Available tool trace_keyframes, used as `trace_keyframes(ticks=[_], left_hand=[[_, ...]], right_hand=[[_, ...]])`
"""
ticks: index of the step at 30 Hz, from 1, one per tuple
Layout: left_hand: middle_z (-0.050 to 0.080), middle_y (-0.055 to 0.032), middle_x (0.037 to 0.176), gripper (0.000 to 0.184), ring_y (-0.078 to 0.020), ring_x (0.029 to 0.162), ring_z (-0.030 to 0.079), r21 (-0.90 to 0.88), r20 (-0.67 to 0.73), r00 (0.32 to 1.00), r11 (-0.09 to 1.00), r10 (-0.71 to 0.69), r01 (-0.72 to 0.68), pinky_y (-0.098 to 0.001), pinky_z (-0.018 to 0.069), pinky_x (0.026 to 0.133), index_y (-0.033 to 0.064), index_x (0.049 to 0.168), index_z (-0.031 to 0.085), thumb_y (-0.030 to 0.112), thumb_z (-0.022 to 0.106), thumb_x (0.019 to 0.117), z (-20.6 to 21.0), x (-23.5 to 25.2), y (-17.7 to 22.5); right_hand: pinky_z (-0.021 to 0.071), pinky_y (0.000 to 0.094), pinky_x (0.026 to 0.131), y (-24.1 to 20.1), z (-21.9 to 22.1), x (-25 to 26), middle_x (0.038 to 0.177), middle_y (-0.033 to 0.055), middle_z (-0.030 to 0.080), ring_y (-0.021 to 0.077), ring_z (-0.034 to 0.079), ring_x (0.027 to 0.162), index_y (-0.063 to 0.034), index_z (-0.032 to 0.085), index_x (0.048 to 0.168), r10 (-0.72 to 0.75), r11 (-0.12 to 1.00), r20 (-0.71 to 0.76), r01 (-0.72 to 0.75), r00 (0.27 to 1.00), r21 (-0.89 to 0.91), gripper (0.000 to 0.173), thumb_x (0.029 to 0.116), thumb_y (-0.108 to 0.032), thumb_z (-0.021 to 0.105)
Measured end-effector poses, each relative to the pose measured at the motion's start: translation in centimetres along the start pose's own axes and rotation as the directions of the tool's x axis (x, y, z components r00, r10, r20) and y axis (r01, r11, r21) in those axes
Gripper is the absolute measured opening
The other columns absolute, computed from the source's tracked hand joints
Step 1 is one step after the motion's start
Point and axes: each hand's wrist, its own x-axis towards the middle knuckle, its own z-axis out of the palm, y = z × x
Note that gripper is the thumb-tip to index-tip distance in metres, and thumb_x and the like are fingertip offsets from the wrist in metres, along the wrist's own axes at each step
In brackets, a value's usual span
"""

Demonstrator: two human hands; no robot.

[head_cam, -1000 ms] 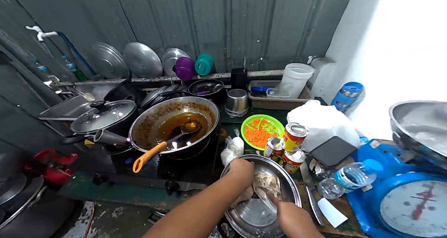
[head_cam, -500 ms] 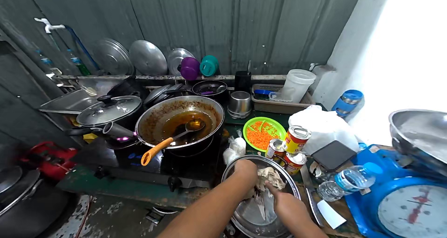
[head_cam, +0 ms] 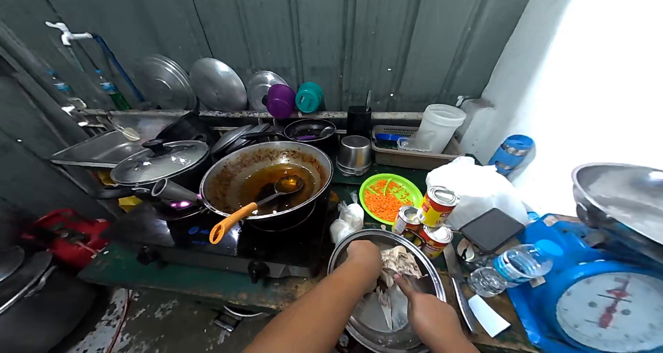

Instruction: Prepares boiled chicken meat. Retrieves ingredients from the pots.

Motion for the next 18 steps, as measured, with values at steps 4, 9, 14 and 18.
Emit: trace_keyframes(ticks=[4, 9, 14, 18], left_hand=[[0.063, -0.0247, 0.133, 0.033, -0.0440, 0.123, 0.061, 0.041, 0.017, 0.999, 0.999, 0.035, -0.035, -0.0663, 0.0512, 0.092, -0.0016, 0.127, 0.064, 0.017, 0.058, 0.1004, -0.5, 0.1, -0.1], [0.061, -0.0255, 0.136, 0.034, -0.0446, 0.125, 0.060, 0.002, 0.011, 1.000, 1.000, 0.001, -0.002, -0.0662, 0.0513, 0.094, -0.0034, 0.129, 0.063, 0.014, 0.059, 0.0995, -0.1, 0.4, -0.6], [0.063, -0.0247, 0.135, 0.032, -0.0431, 0.125, 0.060, 0.016, 0.040, 0.999, 1.000, -0.010, 0.010, -0.0661, 0.0502, 0.096, -0.0040, 0.125, 0.065, 0.017, 0.057, 0.1016, -0.3, 1.2, -0.7], [0.061, -0.0257, 0.136, 0.035, -0.0435, 0.126, 0.060, 0.021, 0.065, 0.997, 0.999, -0.052, 0.050, -0.0656, 0.0502, 0.097, -0.0047, 0.126, 0.065, 0.019, 0.060, 0.1002, 0.6, 1.8, -0.6]], right_hand=[[0.0544, 0.0614, 0.090, 0.8, 0.8, -0.6, 0.122, 0.0208, 0.071, 0.0416, 0.069, 0.113, -0.0401, 0.027, 0.163, -0.011, 0.999, 0.102, 0.016, 0.995, -0.047, 0.069, 0.1017, -0.015, 0.046], [0.0526, 0.0644, 0.091, 2.6, -0.8, -2.2, 0.125, 0.0202, 0.071, 0.0428, 0.068, 0.116, -0.0400, 0.044, 0.156, -0.090, 0.995, 0.116, 0.095, 0.989, -0.041, 0.061, 0.0999, -0.019, 0.050], [0.0548, 0.0598, 0.090, 1.0, -1.0, 0.8, 0.119, 0.0194, 0.073, 0.0402, 0.070, 0.111, -0.0437, 0.028, 0.162, -0.008, 1.000, -0.034, 0.007, 0.999, -0.011, 0.065, 0.1049, -0.015, 0.039], [0.0550, 0.0592, 0.090, 1.1, -0.8, 0.0, 0.121, 0.0197, 0.072, 0.0408, 0.069, 0.113, -0.0408, 0.028, 0.163, -0.043, 0.997, 0.055, 0.047, 0.998, -0.060, 0.068, 0.1032, -0.012, 0.042]])
